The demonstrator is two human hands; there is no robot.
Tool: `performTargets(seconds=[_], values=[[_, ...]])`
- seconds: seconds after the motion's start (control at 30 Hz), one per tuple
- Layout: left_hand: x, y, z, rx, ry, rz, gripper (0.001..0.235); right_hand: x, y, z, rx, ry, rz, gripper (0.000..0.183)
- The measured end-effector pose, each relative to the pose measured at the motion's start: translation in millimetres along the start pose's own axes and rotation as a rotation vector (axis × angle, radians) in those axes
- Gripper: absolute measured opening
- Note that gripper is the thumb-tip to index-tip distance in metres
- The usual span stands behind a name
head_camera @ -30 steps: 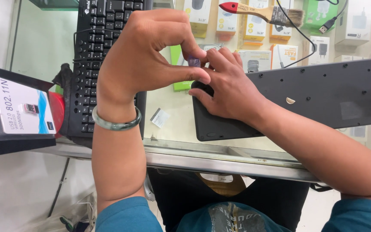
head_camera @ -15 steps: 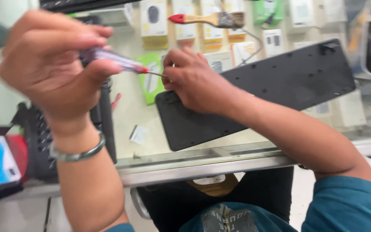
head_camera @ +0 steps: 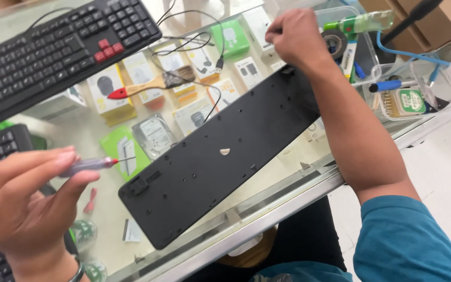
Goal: The person uses a screwdriver to tighten screws on the back of a black computer keyboard. They systematically move from one screw to the next, securing the keyboard's casing.
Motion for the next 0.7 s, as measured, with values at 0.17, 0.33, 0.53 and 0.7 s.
performTargets(seconds=[0.17,0.33,0.53,0.7], values=[[-3,-25,-32,0.181,0.063,-0.105,0.036,-15,9,-1,-0.125,-0.108,-0.033,0.013],[0,-26,-30,0.148,0.073,-0.085,0.039,1,-11,-6,-0.252,-0.139,0.096,0.013],[7,-8,-6,0.058,0.063,0.061,0.032,32,-85,-34,0.256,-0.261,0.050,0.022],[7,-6,5,-0.021,0.123,0.074,0.033,10,-188,-91,0.469,-0.531,0.056,0.047]])
Point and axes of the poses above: each hand's wrist, its own z-axis towards the middle knuckle, its own x-axis out of the back of the hand, y = z × x, the point moved 10 cm from there along z, towards the middle knuckle, and after that the axes turned 2 degrees about y, right-handed, at the moved point
